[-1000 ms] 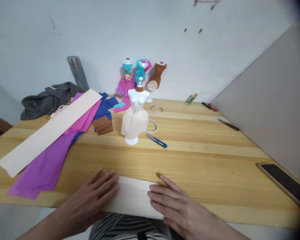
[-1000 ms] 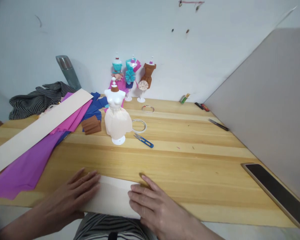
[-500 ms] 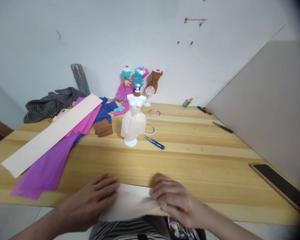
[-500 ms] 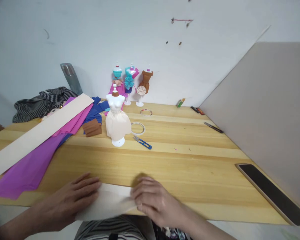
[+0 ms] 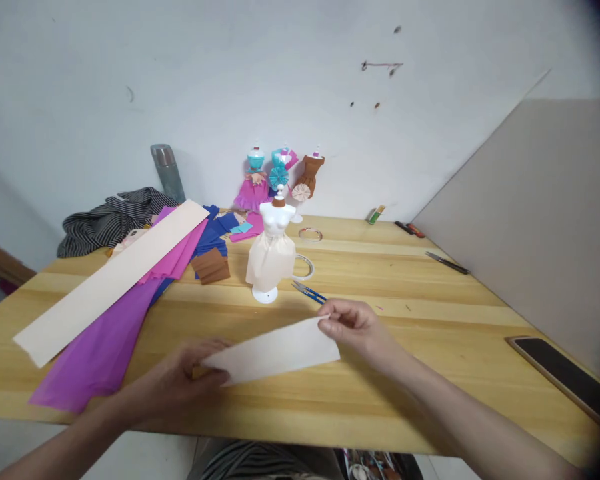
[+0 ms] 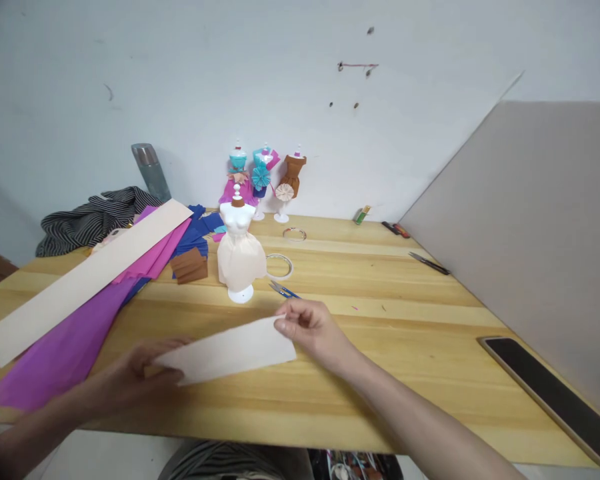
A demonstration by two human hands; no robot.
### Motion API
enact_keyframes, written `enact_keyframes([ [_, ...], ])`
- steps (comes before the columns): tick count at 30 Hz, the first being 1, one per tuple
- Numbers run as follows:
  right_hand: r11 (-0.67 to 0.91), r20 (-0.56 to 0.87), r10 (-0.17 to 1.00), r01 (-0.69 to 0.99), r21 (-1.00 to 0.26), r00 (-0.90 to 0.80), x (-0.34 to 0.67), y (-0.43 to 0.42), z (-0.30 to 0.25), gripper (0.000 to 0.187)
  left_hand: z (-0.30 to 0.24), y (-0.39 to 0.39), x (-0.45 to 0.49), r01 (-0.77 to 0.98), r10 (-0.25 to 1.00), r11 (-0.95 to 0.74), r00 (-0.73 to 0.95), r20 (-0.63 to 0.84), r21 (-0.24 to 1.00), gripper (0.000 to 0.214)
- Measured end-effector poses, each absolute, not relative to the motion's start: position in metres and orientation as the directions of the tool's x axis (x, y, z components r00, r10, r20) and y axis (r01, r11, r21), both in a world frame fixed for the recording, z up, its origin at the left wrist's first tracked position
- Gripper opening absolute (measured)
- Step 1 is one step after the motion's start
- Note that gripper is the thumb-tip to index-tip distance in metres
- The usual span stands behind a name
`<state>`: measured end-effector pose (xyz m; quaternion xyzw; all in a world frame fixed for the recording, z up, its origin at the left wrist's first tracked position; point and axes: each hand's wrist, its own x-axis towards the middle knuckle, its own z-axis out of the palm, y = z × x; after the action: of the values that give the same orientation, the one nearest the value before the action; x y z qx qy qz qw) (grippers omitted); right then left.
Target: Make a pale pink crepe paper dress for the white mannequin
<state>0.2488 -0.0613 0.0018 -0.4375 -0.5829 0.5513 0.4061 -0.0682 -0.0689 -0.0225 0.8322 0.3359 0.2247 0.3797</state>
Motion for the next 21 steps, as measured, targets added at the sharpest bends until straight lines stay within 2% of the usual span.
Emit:
enact_keyframes([
  [2,-0.005,0.009,0.966,-0.051,-0.999,-0.258,0.248,-0.051,0.012,0.035,-0.007,-0.054,-0.067,0.422,0.81,-0.356,0.584,0.05,0.834,0.023],
  [6,-0.068,-0.004,0.949,-0.193,-0.979,-0.315,0.247,-0.033,0.026,0.046,0.026,-0.021,-0.059,0.317,0.794,-0.315,0.604,0.066,0.894,0.024],
  [11,-0.031,0.015,0.968,-0.176,-0.984,-0.25,0.247,-0.019,0.037,0.045,0.061,0.006,-0.053,0.378,0.743,-0.426,0.665,0.079,0.822,0.025],
  [16,0.088,0.114,0.979,-0.155,-0.984,-0.167,0.249,-0.003,0.05,0.03,0.089,0.022,-0.049,0.47,0.752,-0.403,0.659,-0.008,0.785,0.027],
  [21,0.168,0.205,0.959,-0.195,-0.966,-0.194,0.248,0.013,0.061,0.035,0.1,0.038,-0.055,0.462,0.763,-0.406,0.647,0.014,0.788,0.026],
])
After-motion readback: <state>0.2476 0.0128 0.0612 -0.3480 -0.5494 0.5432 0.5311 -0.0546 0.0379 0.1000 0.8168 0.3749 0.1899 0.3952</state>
